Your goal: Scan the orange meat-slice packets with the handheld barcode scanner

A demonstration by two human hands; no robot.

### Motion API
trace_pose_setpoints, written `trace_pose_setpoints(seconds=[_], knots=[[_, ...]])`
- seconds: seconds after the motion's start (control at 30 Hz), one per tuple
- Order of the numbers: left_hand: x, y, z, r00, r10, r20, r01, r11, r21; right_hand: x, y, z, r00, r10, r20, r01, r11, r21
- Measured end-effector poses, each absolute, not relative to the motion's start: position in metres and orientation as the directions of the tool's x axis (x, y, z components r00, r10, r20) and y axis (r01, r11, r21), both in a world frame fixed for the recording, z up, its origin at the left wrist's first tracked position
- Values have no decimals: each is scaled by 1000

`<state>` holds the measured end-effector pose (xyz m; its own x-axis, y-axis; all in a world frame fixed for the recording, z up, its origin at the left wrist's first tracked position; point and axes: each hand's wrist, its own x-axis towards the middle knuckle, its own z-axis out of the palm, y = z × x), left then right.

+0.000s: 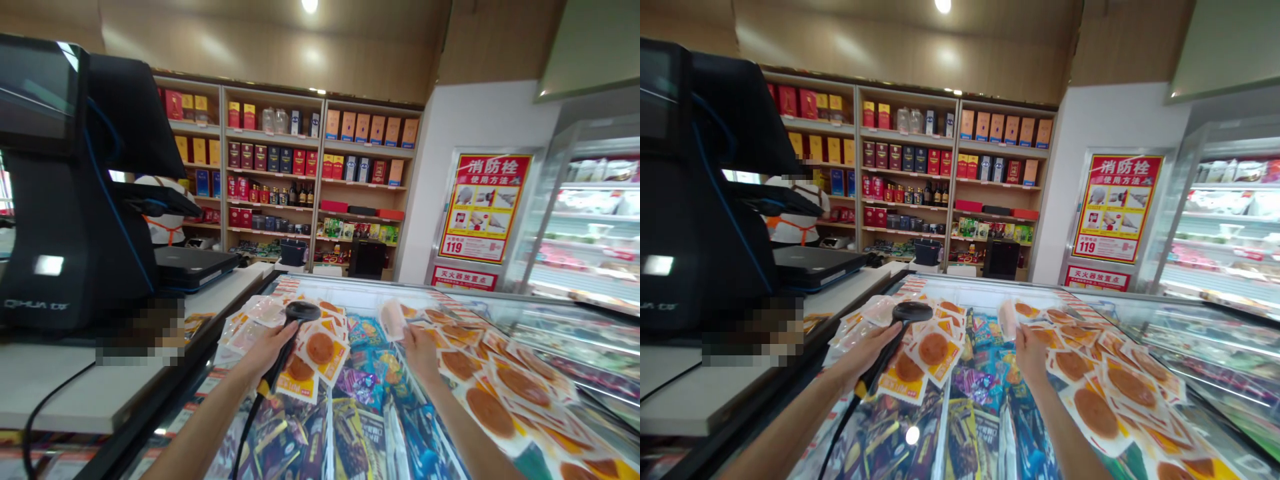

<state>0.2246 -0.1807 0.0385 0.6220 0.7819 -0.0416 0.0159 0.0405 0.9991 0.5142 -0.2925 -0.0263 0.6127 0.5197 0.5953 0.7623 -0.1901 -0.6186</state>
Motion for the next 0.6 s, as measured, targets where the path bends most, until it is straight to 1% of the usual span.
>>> trace_pose_setpoints(seconds=[0.07,0.13,0.23,0.33,0.4,0.47,0.5,0.57,0.6], knots=[[214,-172,38,555,829,-65,23,63,998,494,-275,-31,535,590,605,816,-177,-550],[202,-166,38,496,865,-83,20,84,996,472,-257,-36,464,656,595,845,-124,-521],[185,-161,39,419,903,-89,8,94,995,439,-233,-39,301,751,588,882,15,-470],[175,-160,41,371,924,-93,-12,105,994,411,-220,-37,120,797,592,886,183,-426],[173,-162,43,346,933,-97,-24,112,993,400,-218,-31,41,809,587,900,226,-373],[177,-165,45,348,931,-111,-18,125,992,402,-222,-23,5,824,567,930,204,-305],[180,-167,45,360,925,-121,-7,132,991,409,-226,-18,23,839,543,952,148,-270],[188,-173,46,398,908,-133,19,137,990,434,-239,-10,147,868,474,976,-50,-211],[193,-175,46,420,898,-131,28,132,991,451,-248,-7,255,869,424,964,-197,-176]])
